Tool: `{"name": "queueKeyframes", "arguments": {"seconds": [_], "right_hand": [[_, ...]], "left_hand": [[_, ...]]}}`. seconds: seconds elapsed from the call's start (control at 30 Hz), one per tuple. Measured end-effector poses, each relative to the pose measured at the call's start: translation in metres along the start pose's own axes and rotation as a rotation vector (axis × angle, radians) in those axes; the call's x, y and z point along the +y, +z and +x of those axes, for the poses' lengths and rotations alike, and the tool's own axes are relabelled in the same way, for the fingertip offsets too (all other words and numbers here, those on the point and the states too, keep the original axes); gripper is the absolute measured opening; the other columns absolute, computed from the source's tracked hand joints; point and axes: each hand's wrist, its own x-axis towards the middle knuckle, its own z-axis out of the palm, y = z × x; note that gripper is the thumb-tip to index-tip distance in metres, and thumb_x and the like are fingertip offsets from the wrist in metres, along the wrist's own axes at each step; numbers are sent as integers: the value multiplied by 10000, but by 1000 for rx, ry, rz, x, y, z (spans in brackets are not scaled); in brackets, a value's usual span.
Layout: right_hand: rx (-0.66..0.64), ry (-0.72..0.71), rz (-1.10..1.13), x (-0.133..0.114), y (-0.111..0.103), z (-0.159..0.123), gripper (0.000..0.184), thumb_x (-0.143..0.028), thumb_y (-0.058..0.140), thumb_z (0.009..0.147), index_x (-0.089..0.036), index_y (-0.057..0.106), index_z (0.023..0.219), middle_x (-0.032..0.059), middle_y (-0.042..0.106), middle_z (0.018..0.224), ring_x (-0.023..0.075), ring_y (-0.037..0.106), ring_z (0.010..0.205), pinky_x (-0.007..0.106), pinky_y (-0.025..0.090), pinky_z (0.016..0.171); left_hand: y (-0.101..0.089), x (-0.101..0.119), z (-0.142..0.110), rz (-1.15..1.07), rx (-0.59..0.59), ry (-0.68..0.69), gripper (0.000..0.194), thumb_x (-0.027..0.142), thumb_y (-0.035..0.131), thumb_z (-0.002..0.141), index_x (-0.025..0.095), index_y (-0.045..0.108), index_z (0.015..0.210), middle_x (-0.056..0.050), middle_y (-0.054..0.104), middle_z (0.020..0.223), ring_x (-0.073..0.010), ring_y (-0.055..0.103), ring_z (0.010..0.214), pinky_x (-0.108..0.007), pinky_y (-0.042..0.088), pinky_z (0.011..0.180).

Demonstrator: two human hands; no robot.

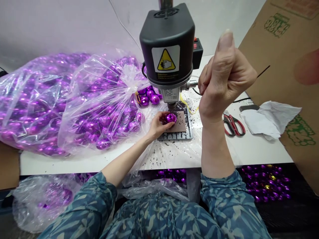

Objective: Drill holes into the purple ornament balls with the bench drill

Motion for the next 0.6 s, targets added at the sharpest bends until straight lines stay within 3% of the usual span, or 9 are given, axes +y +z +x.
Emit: {"name": "queueKeyframes", "arguments": {"seconds": [0.2, 0.47, 0.6], "right_hand": [[12, -36, -41, -2, 2, -1, 622, -612, 585, 929, -194, 348, 535, -80, 325, 482, -4, 313, 409, 239, 313, 492], [40, 29, -63, -2, -6, -13, 651, -648, 624, 938, -242, 328, 525, -59, 282, 456, 75, 265, 408, 350, 254, 487], [55, -2, -66, 3, -12, -21, 651, -601, 618, 981, -235, 315, 536, -69, 249, 442, 69, 276, 382, 345, 199, 457]], "left_hand": [[12, -6, 1, 103, 9, 115, 494, 290, 933, 745, 204, 744, 1193, -83, 721, 1149, -225, 701, 1020, -360, 602, 874], [18, -8, -2, 22, -7, 46, 555, 328, 949, 761, 185, 659, 1211, -102, 775, 1151, -241, 747, 1019, -392, 611, 903], [17, -7, -2, 5, -20, 48, 543, 289, 938, 775, 178, 641, 1216, -100, 773, 1140, -238, 750, 1028, -388, 612, 905]]}}
